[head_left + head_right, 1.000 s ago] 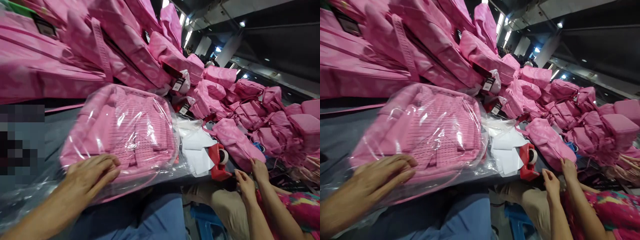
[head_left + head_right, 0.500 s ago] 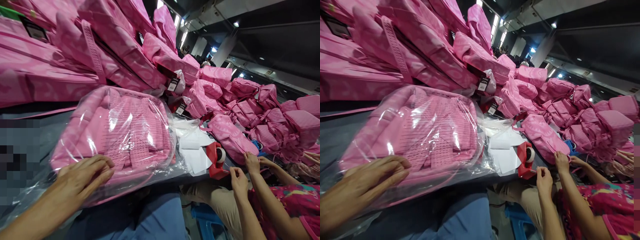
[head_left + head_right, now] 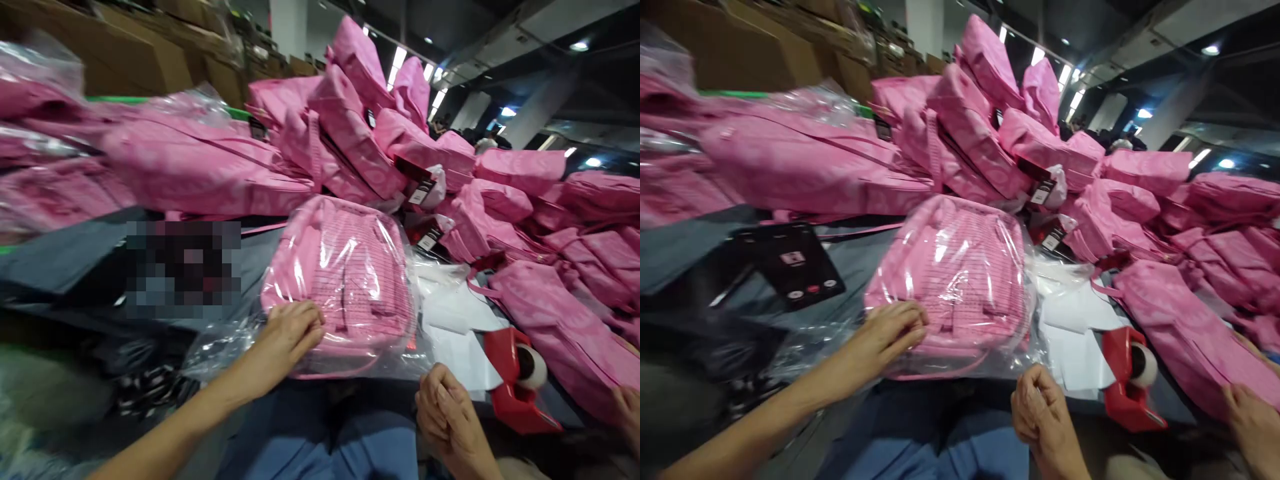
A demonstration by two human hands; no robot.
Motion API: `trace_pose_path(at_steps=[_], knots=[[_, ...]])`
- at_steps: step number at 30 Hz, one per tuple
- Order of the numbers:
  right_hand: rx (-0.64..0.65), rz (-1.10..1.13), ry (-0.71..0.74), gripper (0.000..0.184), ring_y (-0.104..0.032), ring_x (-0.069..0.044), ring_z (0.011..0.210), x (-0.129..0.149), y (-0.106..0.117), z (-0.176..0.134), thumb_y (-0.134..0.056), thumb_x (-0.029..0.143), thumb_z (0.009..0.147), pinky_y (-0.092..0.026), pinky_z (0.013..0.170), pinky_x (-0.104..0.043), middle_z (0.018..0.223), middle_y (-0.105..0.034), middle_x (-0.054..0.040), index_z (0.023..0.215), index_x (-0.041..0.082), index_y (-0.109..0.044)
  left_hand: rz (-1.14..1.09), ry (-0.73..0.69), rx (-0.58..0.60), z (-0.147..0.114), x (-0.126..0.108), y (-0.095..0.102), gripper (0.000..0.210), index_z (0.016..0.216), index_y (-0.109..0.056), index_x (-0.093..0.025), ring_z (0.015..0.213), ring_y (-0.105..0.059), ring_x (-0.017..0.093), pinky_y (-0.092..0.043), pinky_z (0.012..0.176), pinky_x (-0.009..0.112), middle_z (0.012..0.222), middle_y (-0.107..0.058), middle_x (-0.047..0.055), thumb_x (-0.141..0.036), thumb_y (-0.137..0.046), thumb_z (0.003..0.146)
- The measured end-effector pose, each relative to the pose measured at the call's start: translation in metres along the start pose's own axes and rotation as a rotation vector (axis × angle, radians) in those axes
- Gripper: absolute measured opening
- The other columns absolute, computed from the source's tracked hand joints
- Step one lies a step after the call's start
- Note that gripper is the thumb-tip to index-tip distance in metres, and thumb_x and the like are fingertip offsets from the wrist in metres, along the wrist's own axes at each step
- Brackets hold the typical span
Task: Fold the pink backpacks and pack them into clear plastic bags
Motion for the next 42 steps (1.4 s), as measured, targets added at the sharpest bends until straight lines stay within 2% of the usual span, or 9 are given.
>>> trace_pose_path(at_steps=[5,10,13,17,20,24,32,37,42], knots=[[0.39,-0.779,0.109,0.051,-0.033,-0.012,0.063,0.073,-0.039,0.062,-0.061,0.065,0.092,-0.027,0.058,-0.025,0.068,-0.041,0.0038,0.074,0.02,-0.049,-0.004,0.006,-0.037,-0.002,-0.004,0.0,0.028,0.087,-0.057,-0.022,0.089,-0.059,0.021,-0.043,0.086,0.037,0.092,-0.063,0.0,-0.035,-0.041,0.105],[0.632,-1.093,0.053,0.033,-0.036,-0.011,0.063,0.077,-0.061,0.114,-0.063,0.045,0.094,-0.027,0.059,-0.025,0.069,-0.044,0.0051,0.076,0.02,-0.051,-0.024,-0.036,-0.048,-0.005,-0.001,-0.003,0.022,0.093,-0.058,-0.023,0.092,-0.058,0.02,-0.04,0.088,0.037,0.096,-0.062,-0.001,-0.032,-0.043,0.106],[0.598,-1.268,0.067,0.019,-0.043,-0.011,0.064,0.064,-0.062,0.135,-0.069,0.025,0.09,-0.028,0.06,-0.024,0.07,-0.052,0.0055,0.078,0.019,-0.054,-0.018,-0.031,-0.046,-0.006,0.002,-0.005,0.023,0.095,-0.057,-0.022,0.094,-0.057,0.021,-0.039,0.092,0.039,0.098,-0.062,0.0,-0.032,-0.041,0.107],[0.297,-1.405,0.052,0.03,-0.044,-0.012,0.055,0.054,-0.038,0.143,-0.082,0.025,0.082,-0.027,0.054,-0.023,0.06,-0.05,0.0099,0.095,0.021,-0.055,-0.019,-0.015,-0.017,-0.008,0.004,-0.007,0.023,0.097,-0.056,-0.022,0.097,-0.056,0.021,-0.038,0.094,0.041,0.102,-0.061,0.002,-0.032,-0.038,0.108],[0.062,-1.495,0.485,0.01,-0.054,-0.014,0.06,0.063,-0.028,0.114,-0.067,0.02,0.093,-0.037,0.056,-0.024,0.071,-0.059,0.0032,0.092,0.021,-0.057,-0.021,-0.015,-0.026,-0.01,0.004,-0.007,0.023,0.099,-0.057,-0.022,0.099,-0.055,0.022,-0.038,0.095,0.041,0.104,-0.062,0.003,-0.031,-0.038,0.108],[0.223,-1.56,0.995,0.028,-0.066,-0.021,0.106,0.049,-0.038,0.058,-0.05,0.02,0.104,-0.053,0.088,-0.032,0.118,-0.069,-0.0107,0.129,0.022,-0.061,-0.006,-0.022,-0.018,-0.01,0.004,-0.008,0.02,0.102,-0.058,-0.022,0.101,-0.057,0.021,-0.036,0.099,0.041,0.105,-0.063,0.002,-0.03,-0.041,0.108],[0.344,-1.742,1.07,0.057,-0.043,-0.03,0.142,-0.005,-0.025,0.061,-0.059,0.035,0.101,-0.042,0.108,-0.047,0.162,-0.036,-0.0137,0.155,0.033,-0.041,0.02,-0.005,0.039,-0.005,0.002,-0.004,0.028,0.095,-0.055,-0.021,0.096,-0.055,0.021,-0.038,0.093,0.039,0.099,-0.06,0.001,-0.039,-0.038,0.109],[0.331,-1.68,1.107,0.05,-0.047,-0.027,0.137,0.001,-0.019,0.063,-0.059,0.03,0.101,-0.042,0.106,-0.043,0.154,-0.046,-0.0127,0.15,0.034,-0.048,0.148,-0.148,0.041,-0.017,-0.004,0.006,0.026,0.1,-0.056,-0.022,0.113,-0.056,0.023,-0.032,0.105,0.044,0.114,-0.065,0.003,-0.044,-0.045,0.107],[0.282,-1.651,1.151,0.05,-0.05,-0.027,0.135,-0.006,-0.019,0.069,-0.05,0.02,0.103,-0.04,0.105,-0.044,0.154,-0.046,-0.0126,0.151,0.034,-0.048,0.44,-0.204,-0.126,-0.047,0.013,0.036,0.016,0.096,-0.06,-0.021,0.137,-0.045,0.029,-0.008,0.119,0.054,0.129,-0.067,0.005,-0.036,-0.06,0.102]])
Point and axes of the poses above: each hand's wrist, its own z-axis towards the middle knuckle, its own y-axis out of the back of the hand, x = y × z, the point moved 4 cm from there along z, towards the middle knuckle
